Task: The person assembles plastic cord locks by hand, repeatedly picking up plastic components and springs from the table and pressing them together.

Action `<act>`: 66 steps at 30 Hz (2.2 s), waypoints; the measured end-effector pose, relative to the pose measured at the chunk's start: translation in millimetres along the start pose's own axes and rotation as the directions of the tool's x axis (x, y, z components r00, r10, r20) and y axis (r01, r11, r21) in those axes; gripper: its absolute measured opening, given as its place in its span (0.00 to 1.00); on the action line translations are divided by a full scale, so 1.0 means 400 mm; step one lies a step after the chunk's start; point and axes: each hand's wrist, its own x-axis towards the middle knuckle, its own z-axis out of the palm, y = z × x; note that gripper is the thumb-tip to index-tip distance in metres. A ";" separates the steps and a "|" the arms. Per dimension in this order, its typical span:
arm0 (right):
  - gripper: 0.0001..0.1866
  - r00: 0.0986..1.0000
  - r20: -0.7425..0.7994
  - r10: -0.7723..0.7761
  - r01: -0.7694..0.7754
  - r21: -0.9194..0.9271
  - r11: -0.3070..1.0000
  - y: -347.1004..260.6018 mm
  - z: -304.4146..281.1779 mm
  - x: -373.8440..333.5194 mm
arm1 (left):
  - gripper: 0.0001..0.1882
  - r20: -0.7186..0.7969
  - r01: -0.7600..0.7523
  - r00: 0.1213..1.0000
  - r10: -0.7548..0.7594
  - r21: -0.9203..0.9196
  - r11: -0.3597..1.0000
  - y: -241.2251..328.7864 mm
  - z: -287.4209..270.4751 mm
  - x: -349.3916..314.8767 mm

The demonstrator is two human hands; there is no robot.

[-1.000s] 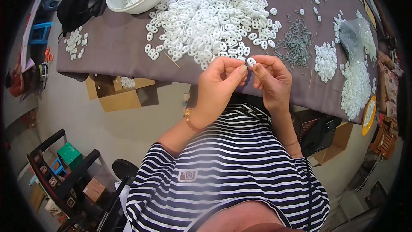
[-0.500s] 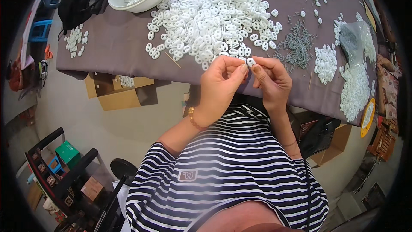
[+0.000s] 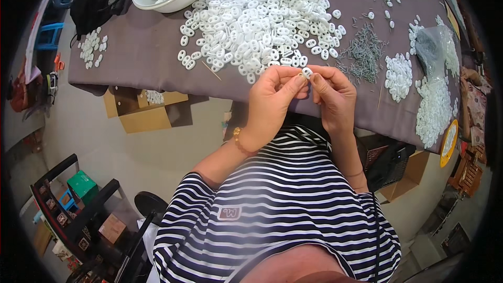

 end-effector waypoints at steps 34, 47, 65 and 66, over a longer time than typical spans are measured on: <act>0.18 0.917 0.183 -0.355 0.399 -0.435 0.807 0.028 -0.043 -0.001 | 0.16 0.004 0.053 0.999 -0.053 -0.132 0.990 -0.024 0.019 -0.003; 0.18 0.794 0.224 -0.565 0.580 -0.558 0.594 0.026 -0.037 0.001 | 0.17 0.115 0.044 0.993 -0.034 -0.085 0.995 -0.018 0.008 -0.002; 0.17 0.714 0.249 -0.655 0.633 -0.630 0.450 0.023 -0.017 -0.005 | 0.14 0.110 -0.067 0.992 0.064 0.019 0.998 -0.023 -0.003 0.000; 0.18 0.711 0.264 -0.651 0.639 -0.629 0.443 0.019 -0.016 -0.004 | 0.14 0.109 -0.067 0.992 0.064 0.020 0.998 -0.021 -0.003 0.000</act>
